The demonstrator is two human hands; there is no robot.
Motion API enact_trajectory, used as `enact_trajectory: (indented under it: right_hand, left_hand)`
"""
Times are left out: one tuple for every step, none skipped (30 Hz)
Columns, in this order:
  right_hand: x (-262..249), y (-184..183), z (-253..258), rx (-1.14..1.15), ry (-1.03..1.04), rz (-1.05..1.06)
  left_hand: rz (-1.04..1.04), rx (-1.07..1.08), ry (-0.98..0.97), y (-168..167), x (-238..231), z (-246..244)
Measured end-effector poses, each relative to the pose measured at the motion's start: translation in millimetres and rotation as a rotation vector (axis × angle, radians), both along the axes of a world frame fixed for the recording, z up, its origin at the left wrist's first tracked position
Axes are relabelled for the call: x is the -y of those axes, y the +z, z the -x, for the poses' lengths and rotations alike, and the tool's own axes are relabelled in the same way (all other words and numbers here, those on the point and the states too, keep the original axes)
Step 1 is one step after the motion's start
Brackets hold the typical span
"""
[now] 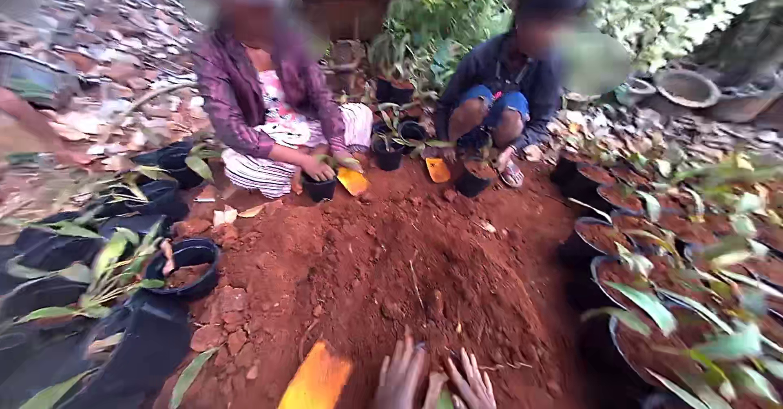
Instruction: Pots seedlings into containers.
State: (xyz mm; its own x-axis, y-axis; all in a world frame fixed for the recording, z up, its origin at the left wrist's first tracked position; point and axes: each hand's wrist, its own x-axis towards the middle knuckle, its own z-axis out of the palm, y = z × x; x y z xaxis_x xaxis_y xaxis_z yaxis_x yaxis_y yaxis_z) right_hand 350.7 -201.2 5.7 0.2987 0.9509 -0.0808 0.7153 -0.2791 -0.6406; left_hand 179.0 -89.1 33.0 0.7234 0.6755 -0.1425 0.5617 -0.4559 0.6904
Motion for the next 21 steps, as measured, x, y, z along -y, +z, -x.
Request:
enact_trajectory:
  right_hand:
    - [7.6,8.4,-6.7,-0.152,-0.139,-0.015]
    - [13.1,5.0,-12.7,-0.285,-0.320,-0.067]
    - [15.6,-5.0,-14.0,-0.421,-0.512,-0.129]
    - [15.8,-14.4,-10.0,-0.560,-0.662,-0.159]
    - [12.1,-20.7,-3.0,-0.682,-0.742,-0.136]
    - [2.8,-26.0,5.9,-0.772,-0.784,-0.094]
    - [-11.0,-30.3,13.7,-0.827,-0.812,-0.062]
    - [-24.1,-27.1,18.7,-0.877,-0.845,-0.043]
    - [-31.5,-17.9,21.7,-0.931,-0.868,-0.050]
    - [-32.6,-8.3,26.0,-0.969,-0.887,-0.085]
    - [-31.1,4.2,27.7,-0.983,-0.883,-0.120]
    - [-29.7,18.7,27.8,-0.987,-0.866,-0.154]
    - [-26.5,31.9,30.4,-0.982,-0.861,-0.175]
    - [-23.1,40.9,35.7,-0.963,-0.871,-0.184]
    - [-21.6,44.6,41.0,-0.933,-0.880,-0.180]
    - [-22.5,40.0,44.9,-0.889,-0.876,-0.164]
    - [-25.7,25.8,47.1,-0.821,-0.874,-0.136]
    - [-29.5,6.0,47.4,-0.751,-0.884,-0.071]
    - [-32.9,-12.2,47.7,-0.692,-0.907,0.018]
    - [-36.0,-21.7,47.6,-0.650,-0.916,0.089]
    - [-39.9,-24.4,43.8,-0.632,-0.901,0.138]
  left_hand:
    - [0.101,0.170,0.106,-8.5,-5.0,11.3]
    - [0.226,0.310,0.212,-16.9,-10.3,20.9]
    - [0.383,0.411,0.311,-28.2,-13.5,28.0]
    - [0.556,0.472,0.398,-37.9,-12.0,29.9]
    - [0.693,0.504,0.459,-47.9,-6.7,25.6]
    - [0.762,0.520,0.508,-53.2,0.9,15.2]
    - [0.794,0.521,0.567,-50.5,8.2,0.8]
    - [0.797,0.525,0.652,-47.0,13.7,-13.0]
    - [0.790,0.528,0.702,-40.5,17.3,-20.5]
    - [0.760,0.533,0.705,-30.2,20.8,-20.7]
    - [0.713,0.548,0.674,-17.7,22.4,-19.1]
    - [0.667,0.575,0.625,-4.0,22.6,-17.2]
    - [0.609,0.595,0.599,8.7,25.8,-14.7]
    - [0.566,0.611,0.611,17.8,31.1,-12.1]
    - [0.555,0.605,0.636,19.8,34.5,-9.7]
    - [0.567,0.575,0.671,13.0,34.4,-8.5]
    - [0.576,0.521,0.692,-1.7,31.4,-8.2]
    - [0.578,0.446,0.704,-20.9,27.6,-8.8]
    - [0.590,0.371,0.714,-37.4,24.9,-9.4]
    - [0.594,0.309,0.710,-45.7,21.8,-10.0]
    - [0.593,0.283,0.692,-46.9,15.9,-11.7]
